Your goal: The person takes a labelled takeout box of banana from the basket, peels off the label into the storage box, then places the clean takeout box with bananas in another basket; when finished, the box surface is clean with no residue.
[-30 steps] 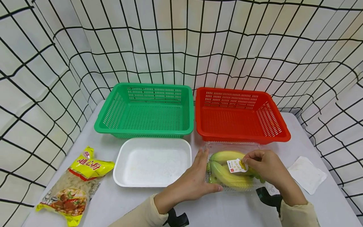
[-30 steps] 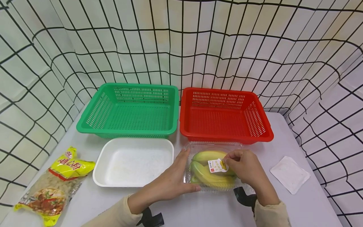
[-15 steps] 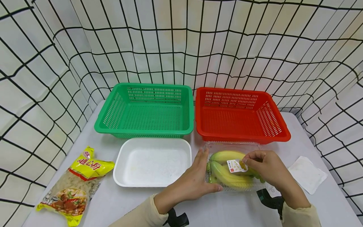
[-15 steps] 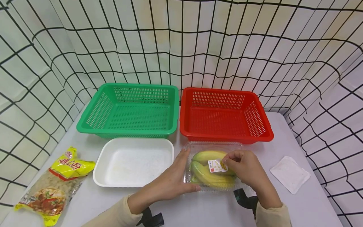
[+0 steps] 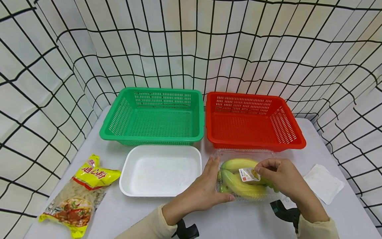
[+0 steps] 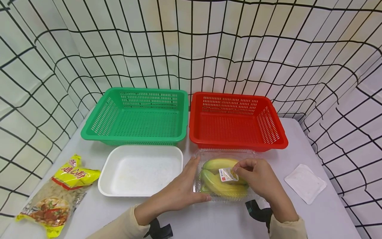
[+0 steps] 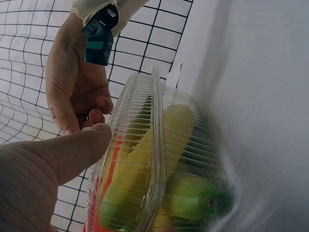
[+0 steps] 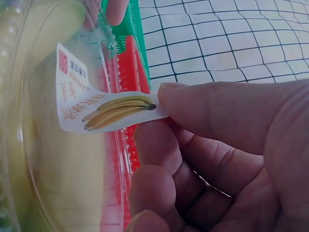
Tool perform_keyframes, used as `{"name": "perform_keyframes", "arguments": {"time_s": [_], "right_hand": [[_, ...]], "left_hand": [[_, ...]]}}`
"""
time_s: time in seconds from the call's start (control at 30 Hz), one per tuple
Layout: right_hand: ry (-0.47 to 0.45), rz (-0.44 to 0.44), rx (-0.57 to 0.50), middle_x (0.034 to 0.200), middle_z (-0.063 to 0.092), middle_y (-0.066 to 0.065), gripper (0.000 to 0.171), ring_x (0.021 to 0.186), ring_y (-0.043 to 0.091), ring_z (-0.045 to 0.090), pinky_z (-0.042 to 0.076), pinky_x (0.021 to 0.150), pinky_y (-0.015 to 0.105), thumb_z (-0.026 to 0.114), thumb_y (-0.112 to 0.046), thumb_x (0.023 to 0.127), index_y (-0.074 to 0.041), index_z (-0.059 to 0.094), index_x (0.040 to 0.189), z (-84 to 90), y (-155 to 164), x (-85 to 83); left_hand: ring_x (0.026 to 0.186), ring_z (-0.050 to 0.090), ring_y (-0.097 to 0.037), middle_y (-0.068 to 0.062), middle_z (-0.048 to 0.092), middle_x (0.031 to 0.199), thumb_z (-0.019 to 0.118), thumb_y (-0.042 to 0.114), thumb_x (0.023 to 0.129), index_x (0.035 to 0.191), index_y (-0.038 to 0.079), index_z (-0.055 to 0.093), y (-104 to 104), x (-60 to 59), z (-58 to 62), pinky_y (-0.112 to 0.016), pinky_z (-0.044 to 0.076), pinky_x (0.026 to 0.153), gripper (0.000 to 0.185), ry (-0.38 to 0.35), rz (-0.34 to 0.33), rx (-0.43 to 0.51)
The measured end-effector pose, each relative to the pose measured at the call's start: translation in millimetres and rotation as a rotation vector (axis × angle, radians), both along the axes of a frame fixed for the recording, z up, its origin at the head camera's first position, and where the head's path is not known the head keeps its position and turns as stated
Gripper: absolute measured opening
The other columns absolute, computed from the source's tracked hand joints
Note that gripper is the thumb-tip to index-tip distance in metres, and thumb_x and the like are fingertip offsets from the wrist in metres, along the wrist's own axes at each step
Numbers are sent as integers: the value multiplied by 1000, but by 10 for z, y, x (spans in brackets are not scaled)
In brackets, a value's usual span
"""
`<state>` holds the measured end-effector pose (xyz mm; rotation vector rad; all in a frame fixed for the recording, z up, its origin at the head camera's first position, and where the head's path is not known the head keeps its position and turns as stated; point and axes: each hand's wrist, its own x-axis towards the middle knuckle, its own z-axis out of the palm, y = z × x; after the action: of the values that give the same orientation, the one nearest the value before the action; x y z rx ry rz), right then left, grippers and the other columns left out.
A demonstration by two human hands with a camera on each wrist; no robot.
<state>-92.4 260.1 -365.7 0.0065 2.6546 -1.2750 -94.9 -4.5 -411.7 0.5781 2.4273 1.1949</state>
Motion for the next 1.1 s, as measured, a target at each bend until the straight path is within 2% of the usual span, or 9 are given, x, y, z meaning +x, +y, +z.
{"name": "perform_keyframes", "arguments": {"time_s": [0.57, 1.1], "right_hand": [[-25, 8, -29, 90, 69, 8, 19, 84, 22, 58, 53, 63, 30, 72, -22, 99, -5, 77, 104, 90, -52, 16], [-39, 12, -73, 95, 73, 8, 20, 89, 25, 60, 56, 73, 33, 72, -21, 99, -4, 77, 106, 141, -95, 30]], "left_hand": [[158, 20, -37, -18, 4, 174, 85, 42, 86, 169, 12, 3, 2, 15, -3, -59, 37, 117, 120, -1, 3, 2], [157, 20, -38, -19, 3, 174, 85, 42, 86, 169, 11, 3, 1, 17, 7, -60, 35, 118, 120, -4, 1, -1]]}}
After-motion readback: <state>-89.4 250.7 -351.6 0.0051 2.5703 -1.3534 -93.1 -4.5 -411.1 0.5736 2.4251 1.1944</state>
